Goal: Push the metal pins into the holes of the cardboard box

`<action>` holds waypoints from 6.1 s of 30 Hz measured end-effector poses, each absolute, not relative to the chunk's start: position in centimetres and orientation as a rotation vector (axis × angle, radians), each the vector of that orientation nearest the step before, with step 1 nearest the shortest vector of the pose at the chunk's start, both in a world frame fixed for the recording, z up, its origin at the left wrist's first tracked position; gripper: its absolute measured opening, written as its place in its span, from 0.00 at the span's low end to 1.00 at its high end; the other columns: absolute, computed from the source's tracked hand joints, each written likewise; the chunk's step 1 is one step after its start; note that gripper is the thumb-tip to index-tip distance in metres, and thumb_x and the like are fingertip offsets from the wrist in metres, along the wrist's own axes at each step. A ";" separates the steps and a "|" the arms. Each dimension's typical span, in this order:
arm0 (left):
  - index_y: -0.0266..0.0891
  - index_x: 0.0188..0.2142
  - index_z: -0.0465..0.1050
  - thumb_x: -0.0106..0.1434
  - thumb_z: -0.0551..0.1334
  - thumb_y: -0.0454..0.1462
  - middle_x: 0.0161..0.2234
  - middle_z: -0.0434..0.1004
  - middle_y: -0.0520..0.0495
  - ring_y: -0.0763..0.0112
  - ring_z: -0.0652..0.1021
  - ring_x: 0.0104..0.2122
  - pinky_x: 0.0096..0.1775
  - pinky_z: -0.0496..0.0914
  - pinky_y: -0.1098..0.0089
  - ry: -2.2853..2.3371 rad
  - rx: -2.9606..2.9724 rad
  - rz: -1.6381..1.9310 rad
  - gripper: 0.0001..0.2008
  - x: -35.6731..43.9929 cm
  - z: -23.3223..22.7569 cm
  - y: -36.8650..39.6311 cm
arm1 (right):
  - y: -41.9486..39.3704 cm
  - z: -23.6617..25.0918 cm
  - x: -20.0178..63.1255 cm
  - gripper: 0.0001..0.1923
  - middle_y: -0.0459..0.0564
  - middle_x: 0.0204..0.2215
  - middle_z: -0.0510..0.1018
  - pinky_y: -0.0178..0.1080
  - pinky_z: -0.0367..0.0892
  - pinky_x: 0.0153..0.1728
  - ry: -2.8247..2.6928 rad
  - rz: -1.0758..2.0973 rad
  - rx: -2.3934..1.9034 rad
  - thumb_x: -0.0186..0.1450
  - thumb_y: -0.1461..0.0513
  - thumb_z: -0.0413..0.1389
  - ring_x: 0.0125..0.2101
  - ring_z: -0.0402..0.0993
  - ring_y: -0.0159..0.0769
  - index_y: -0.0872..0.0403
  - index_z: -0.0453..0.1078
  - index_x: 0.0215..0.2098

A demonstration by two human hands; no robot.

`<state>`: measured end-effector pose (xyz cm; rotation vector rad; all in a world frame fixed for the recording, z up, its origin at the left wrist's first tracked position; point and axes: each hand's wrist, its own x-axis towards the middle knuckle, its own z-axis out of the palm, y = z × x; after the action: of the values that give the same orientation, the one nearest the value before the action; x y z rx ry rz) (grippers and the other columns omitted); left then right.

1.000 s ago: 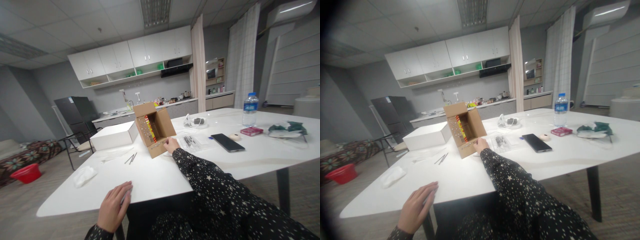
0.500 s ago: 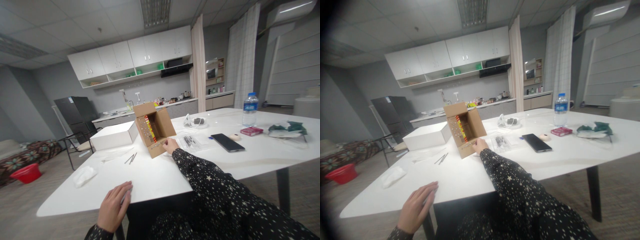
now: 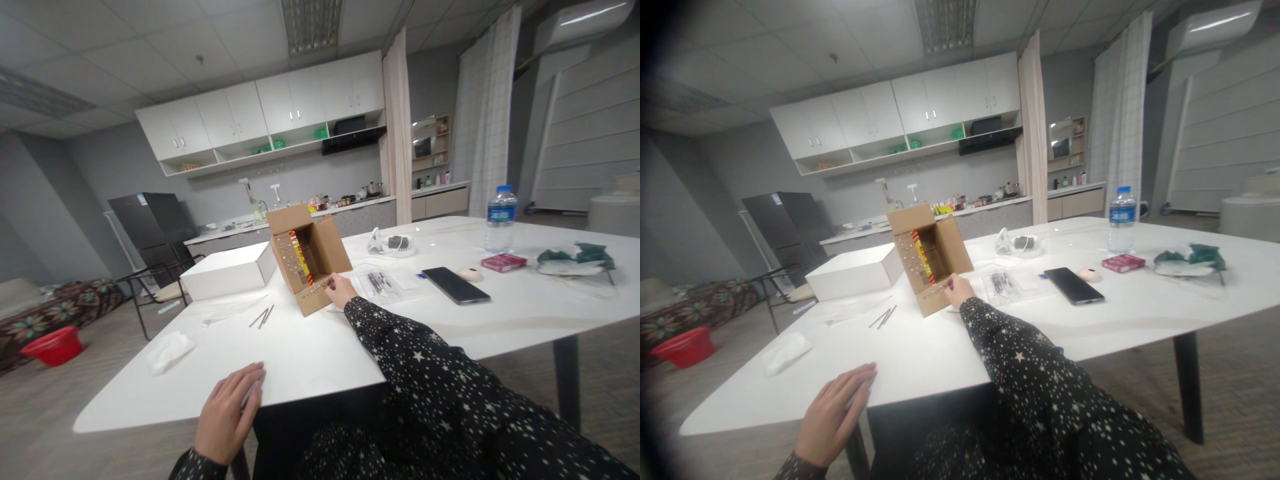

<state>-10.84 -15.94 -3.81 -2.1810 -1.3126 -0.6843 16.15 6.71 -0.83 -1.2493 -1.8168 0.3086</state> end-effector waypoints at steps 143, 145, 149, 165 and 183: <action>0.43 0.47 0.71 0.64 0.54 0.40 0.47 0.77 0.48 0.67 0.77 0.45 0.43 0.71 0.70 -1.307 -2.167 -0.682 0.14 -10.6 -3.6 -16.1 | 8.3 -1.5 17.6 0.05 0.48 0.29 0.76 0.34 0.63 0.37 -1.739 0.268 -1.173 0.61 0.66 0.51 0.32 0.70 0.33 0.54 0.69 0.35; 0.43 0.47 0.71 0.64 0.54 0.40 0.46 0.77 0.48 0.67 0.77 0.45 0.43 0.71 0.70 -1.300 -2.168 -0.684 0.14 -10.5 -3.5 -16.1 | 8.3 -1.6 17.5 0.06 0.48 0.29 0.76 0.35 0.63 0.37 -1.734 0.262 -1.165 0.62 0.66 0.51 0.32 0.70 0.33 0.54 0.69 0.35; 0.44 0.48 0.71 0.64 0.54 0.40 0.46 0.77 0.48 0.67 0.77 0.45 0.43 0.71 0.70 -1.299 -2.173 -0.700 0.14 -10.6 -3.5 -16.1 | 8.3 -1.6 17.4 0.06 0.48 0.30 0.76 0.35 0.63 0.38 -1.724 0.258 -1.174 0.62 0.66 0.51 0.33 0.70 0.33 0.54 0.69 0.36; 0.44 0.48 0.71 0.64 0.55 0.40 0.47 0.77 0.50 0.68 0.76 0.45 0.43 0.71 0.70 -1.313 -2.175 -0.712 0.14 -10.6 -3.5 -16.1 | 8.1 -1.4 17.6 0.06 0.51 0.32 0.76 0.35 0.62 0.39 -1.695 0.245 -1.268 0.62 0.66 0.50 0.34 0.71 0.34 0.55 0.68 0.37; 0.44 0.48 0.71 0.63 0.55 0.40 0.47 0.77 0.49 0.67 0.77 0.45 0.43 0.71 0.70 -1.324 -2.179 -0.707 0.14 -10.6 -3.6 -16.2 | 7.8 -1.6 16.6 0.08 0.49 0.30 0.77 0.34 0.65 0.37 -1.785 0.430 -1.055 0.63 0.61 0.52 0.32 0.73 0.33 0.55 0.71 0.37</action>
<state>-10.64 -16.16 -3.58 -2.1789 -1.3244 -0.7071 16.59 7.79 -1.61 -1.0550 -1.7851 0.4302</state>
